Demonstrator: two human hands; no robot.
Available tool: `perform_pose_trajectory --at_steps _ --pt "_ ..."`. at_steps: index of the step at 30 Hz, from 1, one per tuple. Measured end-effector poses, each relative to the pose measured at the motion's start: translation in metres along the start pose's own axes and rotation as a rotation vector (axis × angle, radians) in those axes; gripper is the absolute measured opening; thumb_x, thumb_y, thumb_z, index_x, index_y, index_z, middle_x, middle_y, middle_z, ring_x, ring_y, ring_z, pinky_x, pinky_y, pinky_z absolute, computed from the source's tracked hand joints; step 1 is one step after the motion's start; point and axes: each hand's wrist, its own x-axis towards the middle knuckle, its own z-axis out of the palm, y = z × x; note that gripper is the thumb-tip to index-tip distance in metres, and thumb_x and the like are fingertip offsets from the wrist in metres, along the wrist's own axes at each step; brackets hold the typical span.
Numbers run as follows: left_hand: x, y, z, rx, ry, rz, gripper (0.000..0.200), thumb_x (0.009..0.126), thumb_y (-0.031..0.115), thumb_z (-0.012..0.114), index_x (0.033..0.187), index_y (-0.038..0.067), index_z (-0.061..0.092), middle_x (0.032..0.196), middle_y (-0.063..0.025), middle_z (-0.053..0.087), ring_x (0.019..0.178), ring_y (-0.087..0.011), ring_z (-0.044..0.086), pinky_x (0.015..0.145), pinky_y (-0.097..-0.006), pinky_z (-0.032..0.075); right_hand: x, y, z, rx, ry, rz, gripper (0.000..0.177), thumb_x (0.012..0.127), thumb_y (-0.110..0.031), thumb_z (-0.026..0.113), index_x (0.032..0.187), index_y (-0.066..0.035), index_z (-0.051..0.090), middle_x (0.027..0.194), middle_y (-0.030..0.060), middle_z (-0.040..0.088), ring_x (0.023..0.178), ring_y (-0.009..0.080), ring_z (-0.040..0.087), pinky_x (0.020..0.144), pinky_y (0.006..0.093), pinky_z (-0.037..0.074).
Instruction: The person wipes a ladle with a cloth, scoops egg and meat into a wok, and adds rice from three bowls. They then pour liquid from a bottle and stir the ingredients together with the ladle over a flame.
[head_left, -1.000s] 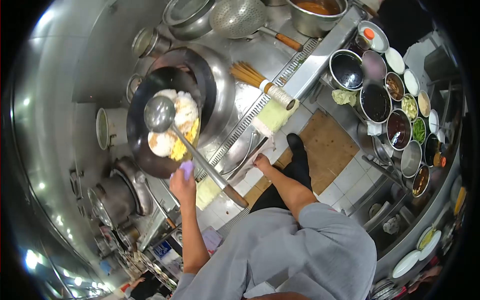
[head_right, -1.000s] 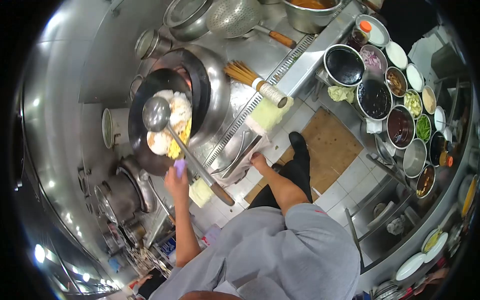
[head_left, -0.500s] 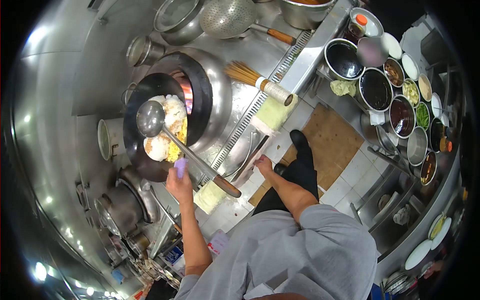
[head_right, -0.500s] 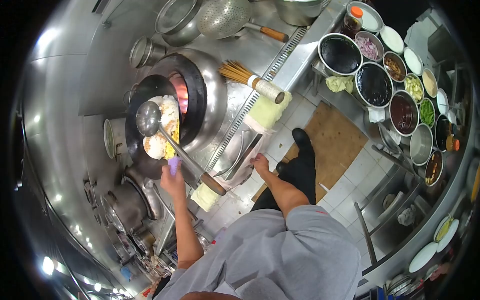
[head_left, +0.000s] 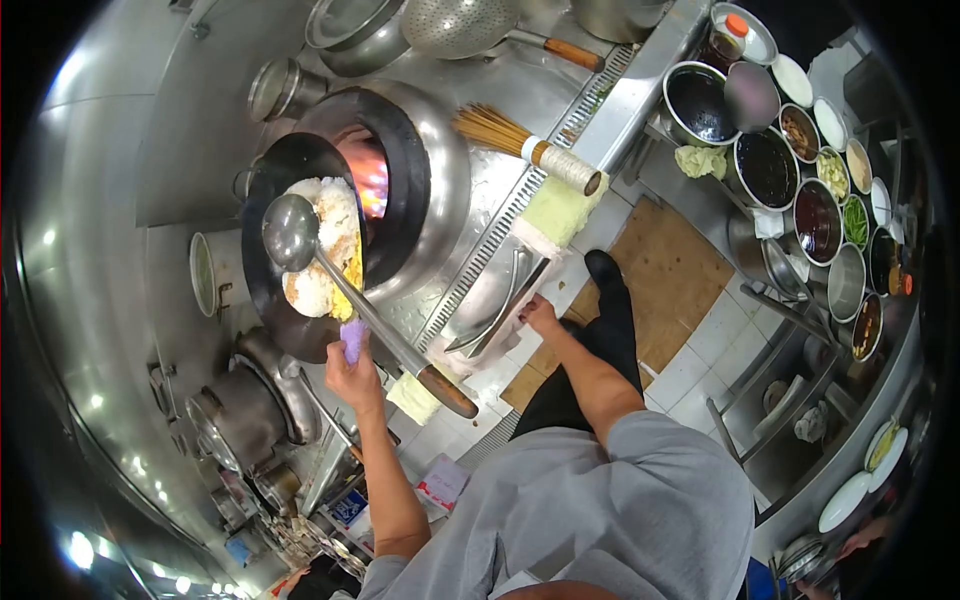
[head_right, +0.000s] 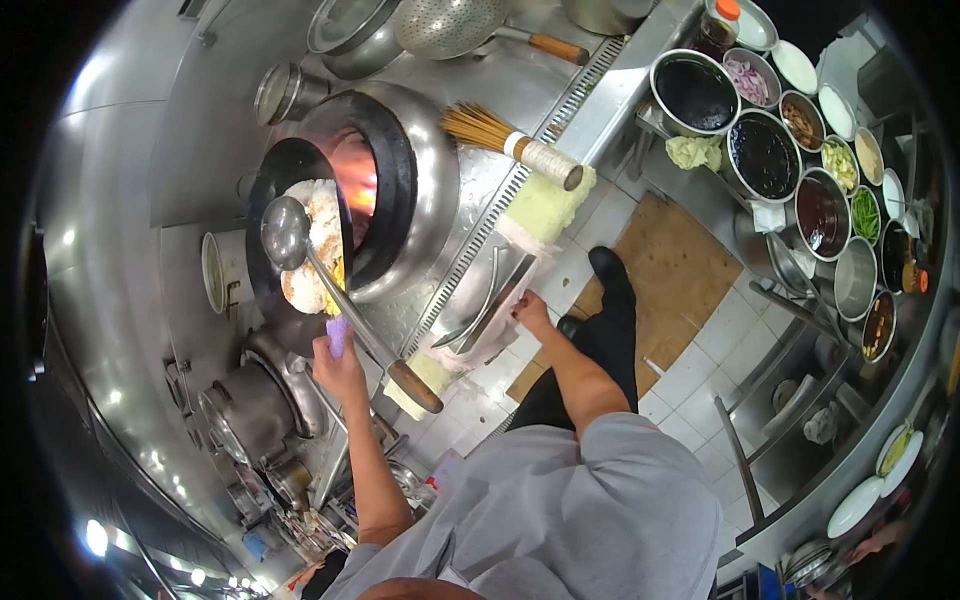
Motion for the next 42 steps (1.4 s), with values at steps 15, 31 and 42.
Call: perform_pose_trajectory --at_steps 15,31,42 --pt "0.004 0.000 -0.003 -0.018 0.023 -0.004 0.033 0.076 0.023 0.083 0.079 0.003 0.056 0.064 -0.0160 0.059 0.055 -0.0313 0.056 0.054 -0.0399 0.045 -0.040 -0.029 0.023 -0.615 0.319 -0.313 0.023 0.079 -0.003 0.068 0.101 0.000 0.065 0.091 0.0219 0.068 0.088 0.0373 0.067 0.076 0.0417 0.053" --pt "0.001 -0.005 -0.004 -0.055 0.019 0.057 0.031 0.075 0.019 0.083 0.079 0.003 0.057 0.067 -0.0159 0.059 0.060 -0.0321 0.058 0.057 -0.0396 0.046 -0.039 -0.035 0.020 -0.460 0.215 -0.231 0.026 0.077 -0.009 0.072 0.101 0.000 0.065 0.096 0.0197 0.066 0.088 0.0368 0.065 0.079 0.0418 0.051" --pt "-0.001 -0.012 -0.009 -0.070 0.021 0.019 0.030 0.075 0.019 0.083 0.079 0.004 0.057 0.065 -0.0151 0.058 0.057 -0.0308 0.056 0.054 -0.0384 0.044 0.014 0.005 -0.009 0.295 0.015 0.293 0.021 0.083 0.001 0.066 0.104 0.000 0.063 0.094 0.0110 0.068 0.083 0.0312 0.068 0.080 0.0462 0.057"
